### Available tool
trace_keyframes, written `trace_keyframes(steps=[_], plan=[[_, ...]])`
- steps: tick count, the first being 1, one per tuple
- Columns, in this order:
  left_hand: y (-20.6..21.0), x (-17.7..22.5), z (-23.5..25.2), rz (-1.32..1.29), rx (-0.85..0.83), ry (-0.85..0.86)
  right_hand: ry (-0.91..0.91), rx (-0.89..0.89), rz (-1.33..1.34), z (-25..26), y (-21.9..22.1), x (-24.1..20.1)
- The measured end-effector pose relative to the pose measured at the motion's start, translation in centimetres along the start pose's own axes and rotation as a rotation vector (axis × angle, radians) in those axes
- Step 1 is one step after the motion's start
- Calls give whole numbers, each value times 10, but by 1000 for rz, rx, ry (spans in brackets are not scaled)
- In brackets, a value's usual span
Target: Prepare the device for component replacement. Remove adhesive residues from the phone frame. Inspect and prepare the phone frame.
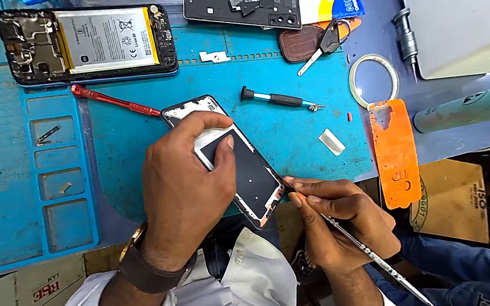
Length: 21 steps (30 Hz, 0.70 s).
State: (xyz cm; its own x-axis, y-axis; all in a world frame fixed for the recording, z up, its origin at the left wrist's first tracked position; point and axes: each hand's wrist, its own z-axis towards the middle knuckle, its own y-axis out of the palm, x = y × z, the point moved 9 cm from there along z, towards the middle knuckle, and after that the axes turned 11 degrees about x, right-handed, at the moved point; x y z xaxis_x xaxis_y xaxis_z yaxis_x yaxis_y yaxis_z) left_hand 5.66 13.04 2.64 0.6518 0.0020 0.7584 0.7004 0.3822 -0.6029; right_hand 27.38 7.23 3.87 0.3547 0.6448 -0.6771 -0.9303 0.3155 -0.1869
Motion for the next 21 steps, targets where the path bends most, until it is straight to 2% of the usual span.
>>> trace_keyframes(steps=[10,14,21], plan=[[2,-2,0,10,2,-11,-76,-94,-66,10,15,-4],[1,-2,0,12,5,-9,-71,-46,-93,5,9,-4],[-2,2,-2,7,0,0,-86,-37,-79,12,23,-4]])
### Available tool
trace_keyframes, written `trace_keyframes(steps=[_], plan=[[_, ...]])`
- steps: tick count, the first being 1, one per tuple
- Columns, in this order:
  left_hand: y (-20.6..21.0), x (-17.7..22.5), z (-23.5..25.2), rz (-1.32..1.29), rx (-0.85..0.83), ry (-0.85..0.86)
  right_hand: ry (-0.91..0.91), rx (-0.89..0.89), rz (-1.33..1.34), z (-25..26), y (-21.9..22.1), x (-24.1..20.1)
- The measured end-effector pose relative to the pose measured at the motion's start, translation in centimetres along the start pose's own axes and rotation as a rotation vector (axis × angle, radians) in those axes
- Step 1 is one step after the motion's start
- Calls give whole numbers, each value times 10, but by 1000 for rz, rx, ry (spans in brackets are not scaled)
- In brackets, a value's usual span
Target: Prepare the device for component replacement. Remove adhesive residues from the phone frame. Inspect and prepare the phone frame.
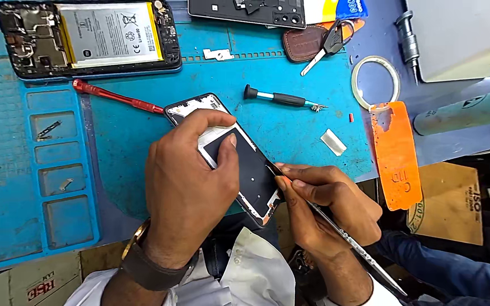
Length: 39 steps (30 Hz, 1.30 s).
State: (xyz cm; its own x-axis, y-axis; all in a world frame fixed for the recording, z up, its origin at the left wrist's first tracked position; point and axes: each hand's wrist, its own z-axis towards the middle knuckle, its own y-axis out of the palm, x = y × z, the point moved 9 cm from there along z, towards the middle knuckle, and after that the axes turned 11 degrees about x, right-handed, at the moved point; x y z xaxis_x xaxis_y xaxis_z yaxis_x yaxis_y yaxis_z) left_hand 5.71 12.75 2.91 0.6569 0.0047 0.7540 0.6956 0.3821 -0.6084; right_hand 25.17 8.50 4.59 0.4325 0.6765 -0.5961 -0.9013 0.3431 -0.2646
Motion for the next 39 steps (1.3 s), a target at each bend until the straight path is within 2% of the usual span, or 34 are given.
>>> trace_keyframes(steps=[7,11,18,39], plan=[[3,-3,1,4,7,-4,42,11,38,-9,-16,3],[1,0,0,14,-4,9,16,12,-13,-6,-11,4],[1,0,0,19,-4,-5,85,21,110,-8,-14,10],[4,-3,3,12,9,3,90,34,103,-9,-15,11]])
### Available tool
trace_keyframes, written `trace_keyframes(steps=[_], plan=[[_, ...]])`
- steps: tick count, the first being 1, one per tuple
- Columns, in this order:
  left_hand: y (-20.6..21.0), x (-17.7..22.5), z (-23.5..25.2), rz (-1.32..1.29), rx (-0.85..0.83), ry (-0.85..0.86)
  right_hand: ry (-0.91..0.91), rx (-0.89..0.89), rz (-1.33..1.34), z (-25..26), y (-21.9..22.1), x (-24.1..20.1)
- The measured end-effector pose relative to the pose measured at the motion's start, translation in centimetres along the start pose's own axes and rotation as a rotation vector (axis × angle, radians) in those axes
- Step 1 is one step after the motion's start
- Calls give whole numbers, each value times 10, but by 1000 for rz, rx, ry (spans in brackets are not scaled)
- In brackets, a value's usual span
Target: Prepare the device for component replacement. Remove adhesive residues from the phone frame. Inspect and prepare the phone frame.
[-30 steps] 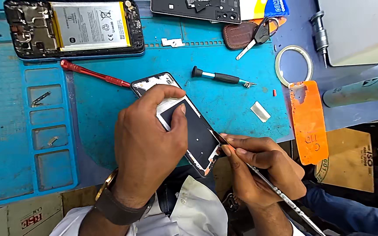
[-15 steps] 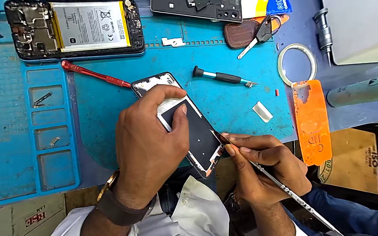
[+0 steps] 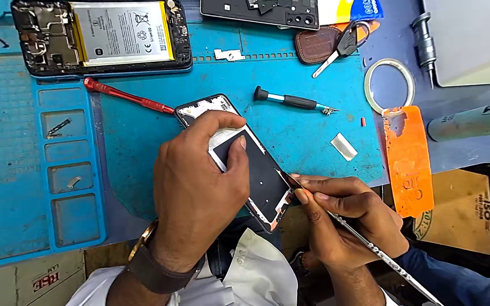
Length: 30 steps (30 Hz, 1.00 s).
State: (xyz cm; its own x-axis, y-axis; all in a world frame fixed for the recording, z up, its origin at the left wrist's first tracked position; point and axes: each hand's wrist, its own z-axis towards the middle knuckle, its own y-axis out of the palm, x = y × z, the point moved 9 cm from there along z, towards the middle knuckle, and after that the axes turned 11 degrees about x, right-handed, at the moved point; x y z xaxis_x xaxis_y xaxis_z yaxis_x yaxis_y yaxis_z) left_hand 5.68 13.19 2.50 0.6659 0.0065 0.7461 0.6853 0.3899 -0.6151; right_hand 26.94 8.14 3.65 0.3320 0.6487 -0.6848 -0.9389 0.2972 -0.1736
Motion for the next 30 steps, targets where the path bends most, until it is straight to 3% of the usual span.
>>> trace_keyframes(steps=[9,18,30], plan=[[0,0,-1,6,0,7,-95,-22,-120,9,12,-5],[0,0,-1,-13,-1,0,20,4,56,0,-1,3],[0,-1,0,-14,2,-4,-46,41,-119,8,13,-4]])
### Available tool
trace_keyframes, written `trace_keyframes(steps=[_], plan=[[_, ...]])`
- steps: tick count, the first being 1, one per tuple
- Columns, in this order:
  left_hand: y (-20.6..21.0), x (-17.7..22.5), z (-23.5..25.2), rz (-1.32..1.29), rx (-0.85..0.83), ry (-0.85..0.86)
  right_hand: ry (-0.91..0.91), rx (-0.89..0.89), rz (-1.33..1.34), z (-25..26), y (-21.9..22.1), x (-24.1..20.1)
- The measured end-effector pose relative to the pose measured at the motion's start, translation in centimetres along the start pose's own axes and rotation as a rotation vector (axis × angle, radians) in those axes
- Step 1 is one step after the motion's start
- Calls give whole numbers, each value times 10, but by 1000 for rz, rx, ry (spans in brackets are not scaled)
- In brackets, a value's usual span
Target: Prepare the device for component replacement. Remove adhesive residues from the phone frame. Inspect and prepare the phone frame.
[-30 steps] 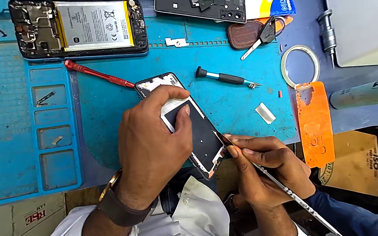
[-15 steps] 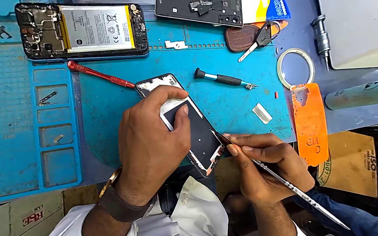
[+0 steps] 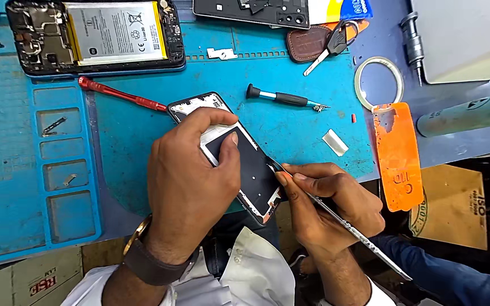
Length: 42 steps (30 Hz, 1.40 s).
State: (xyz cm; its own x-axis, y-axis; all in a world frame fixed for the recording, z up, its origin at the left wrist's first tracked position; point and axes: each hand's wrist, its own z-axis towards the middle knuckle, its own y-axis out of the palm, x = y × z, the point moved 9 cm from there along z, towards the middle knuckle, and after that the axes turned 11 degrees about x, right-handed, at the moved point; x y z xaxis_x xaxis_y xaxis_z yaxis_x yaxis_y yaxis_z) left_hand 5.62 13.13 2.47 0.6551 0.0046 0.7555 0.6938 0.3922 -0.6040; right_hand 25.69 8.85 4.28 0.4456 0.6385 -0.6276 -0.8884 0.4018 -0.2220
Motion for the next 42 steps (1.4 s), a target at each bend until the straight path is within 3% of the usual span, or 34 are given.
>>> trace_keyframes(steps=[6,13,19,30,42], plan=[[0,0,-1,2,5,-2,63,-33,90,-3,-13,2],[0,0,-1,12,-7,4,-16,-14,-48,3,4,2],[0,0,-1,14,4,5,111,-38,161,-3,-21,11],[1,0,0,17,-6,5,-71,-123,5,1,-4,1],[-1,4,-2,24,-28,-3,-48,-155,36,-2,-10,0]])
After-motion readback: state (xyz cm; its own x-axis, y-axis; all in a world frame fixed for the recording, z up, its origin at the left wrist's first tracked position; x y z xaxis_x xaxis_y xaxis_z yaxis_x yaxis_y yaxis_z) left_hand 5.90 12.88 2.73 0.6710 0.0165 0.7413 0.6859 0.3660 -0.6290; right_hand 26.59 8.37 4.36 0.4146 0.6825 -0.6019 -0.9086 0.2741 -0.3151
